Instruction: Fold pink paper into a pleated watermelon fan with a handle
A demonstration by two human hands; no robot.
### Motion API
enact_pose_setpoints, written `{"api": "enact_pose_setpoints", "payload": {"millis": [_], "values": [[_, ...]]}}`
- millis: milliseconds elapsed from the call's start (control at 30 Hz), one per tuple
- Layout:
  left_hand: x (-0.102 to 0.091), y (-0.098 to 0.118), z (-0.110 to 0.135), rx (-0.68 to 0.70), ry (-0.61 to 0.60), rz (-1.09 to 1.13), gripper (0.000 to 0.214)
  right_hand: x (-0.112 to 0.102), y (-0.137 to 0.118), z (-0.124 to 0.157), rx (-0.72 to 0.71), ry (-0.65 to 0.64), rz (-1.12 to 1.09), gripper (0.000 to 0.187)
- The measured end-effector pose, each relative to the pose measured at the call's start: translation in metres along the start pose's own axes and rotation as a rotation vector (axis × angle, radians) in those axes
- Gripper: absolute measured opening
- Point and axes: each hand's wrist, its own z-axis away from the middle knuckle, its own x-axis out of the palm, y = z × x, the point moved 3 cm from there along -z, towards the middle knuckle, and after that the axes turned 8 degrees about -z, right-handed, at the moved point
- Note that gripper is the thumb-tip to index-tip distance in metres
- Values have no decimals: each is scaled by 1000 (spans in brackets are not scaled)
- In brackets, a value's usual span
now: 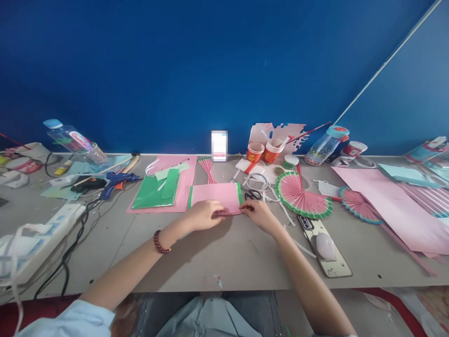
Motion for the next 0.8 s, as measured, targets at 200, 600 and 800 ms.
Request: {"api": "enact_pose_setpoints", "payload": {"millis": [200,600,800], "values": [[19,17,-37,-53,17,234,21,-5,-2,-1,50,5,-53,19],[31,-1,-49,-32,-3,406,21,-4,7,-2,64,96,-54,17],[33,-3,-52,16,-7,390,18,-6,13,0,139,73,-164,20]]}}
